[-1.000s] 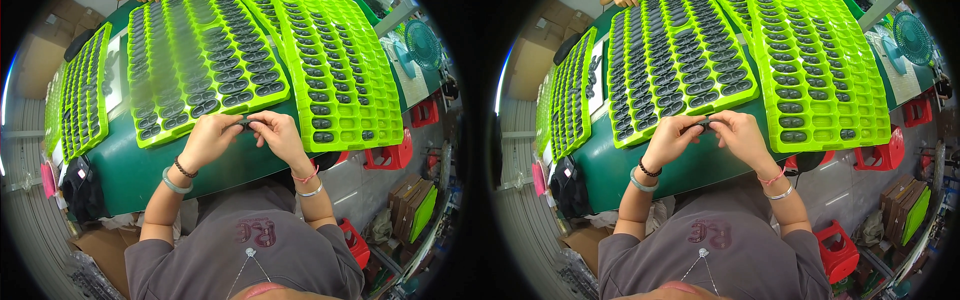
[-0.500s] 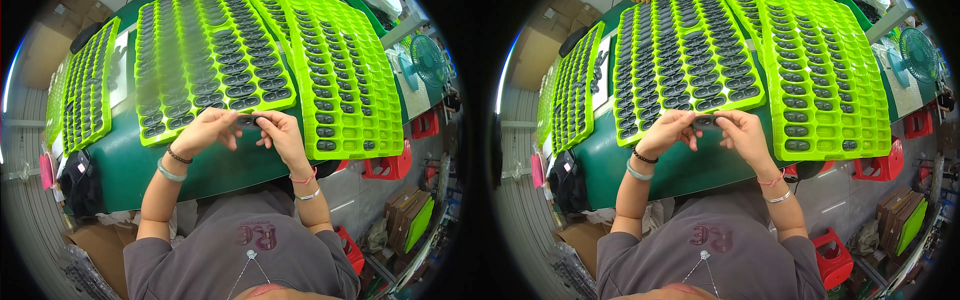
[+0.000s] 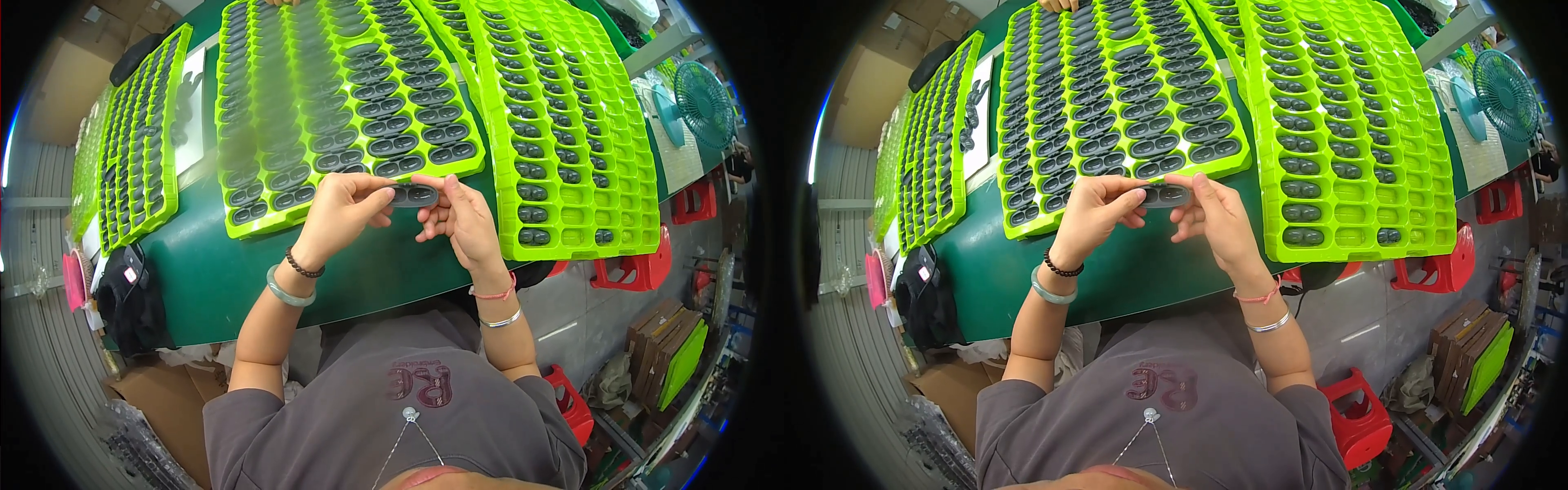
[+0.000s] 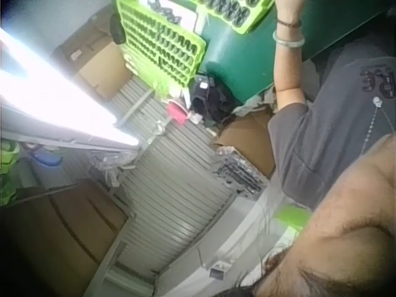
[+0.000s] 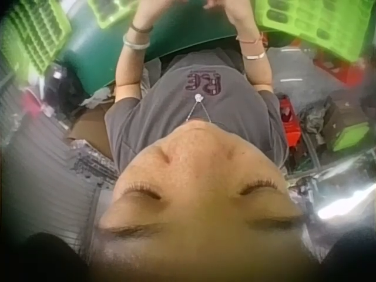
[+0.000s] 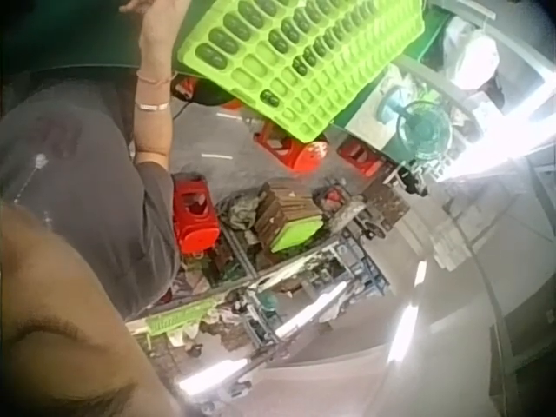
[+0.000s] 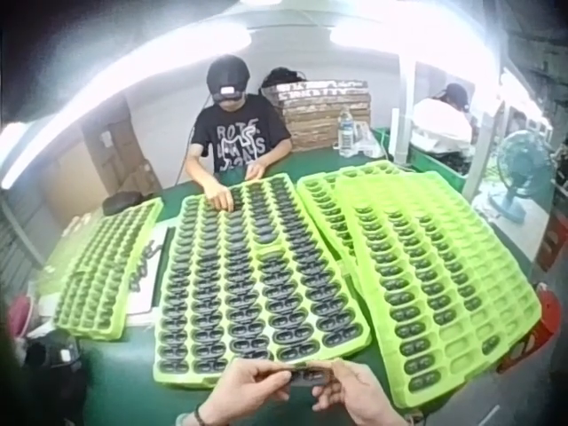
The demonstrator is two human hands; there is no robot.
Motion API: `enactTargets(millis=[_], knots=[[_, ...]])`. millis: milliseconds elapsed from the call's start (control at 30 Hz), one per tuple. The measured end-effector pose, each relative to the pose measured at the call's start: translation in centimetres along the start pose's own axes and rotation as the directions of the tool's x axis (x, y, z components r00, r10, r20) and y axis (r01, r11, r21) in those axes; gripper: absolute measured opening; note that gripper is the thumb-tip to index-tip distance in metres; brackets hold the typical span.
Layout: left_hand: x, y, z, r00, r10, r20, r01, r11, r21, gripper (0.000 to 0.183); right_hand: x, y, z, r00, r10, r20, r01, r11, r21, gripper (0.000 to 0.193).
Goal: The person assembles and sorts small black plastic components into trays by hand.
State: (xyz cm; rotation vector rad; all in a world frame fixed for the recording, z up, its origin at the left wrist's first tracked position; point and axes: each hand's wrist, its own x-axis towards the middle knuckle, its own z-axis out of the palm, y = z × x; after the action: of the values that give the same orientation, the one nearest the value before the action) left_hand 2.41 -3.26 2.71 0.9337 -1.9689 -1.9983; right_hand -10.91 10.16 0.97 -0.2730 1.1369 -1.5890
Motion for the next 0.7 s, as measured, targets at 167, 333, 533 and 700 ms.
enactTargets(millis=[167,333,533,700], knots=[[-0.3,-0.3,1.1,0.983,0.178,-0.051,-0.163,0.962,0.220,0.015,0.2,1.5,-0.4,0.970,-0.241,-0.036,0.208,0.894,-0.397,0.019],[0.5,0.3,0.8,0.851,0.525,0.026,-0.474,0.745,0.470,0.011,-0.6,2.3,-0.1,0.926,-0.376,-0.046,0.325,0.851,-0.413,0.022],[10.5,4.2,-7.8,0.719,0.672,-0.177,-0.376,0.591,0.714,0.016,-3.8,4.4,-1.6,0.773,-0.613,0.164,0.494,0.419,-0.761,0.021],[20.3,4.2,-12.2,0.826,0.424,-0.371,-0.051,0.712,0.700,0.019,-3.9,5.4,-1.6,0.754,-0.647,0.109,0.486,0.440,-0.755,0.010]])
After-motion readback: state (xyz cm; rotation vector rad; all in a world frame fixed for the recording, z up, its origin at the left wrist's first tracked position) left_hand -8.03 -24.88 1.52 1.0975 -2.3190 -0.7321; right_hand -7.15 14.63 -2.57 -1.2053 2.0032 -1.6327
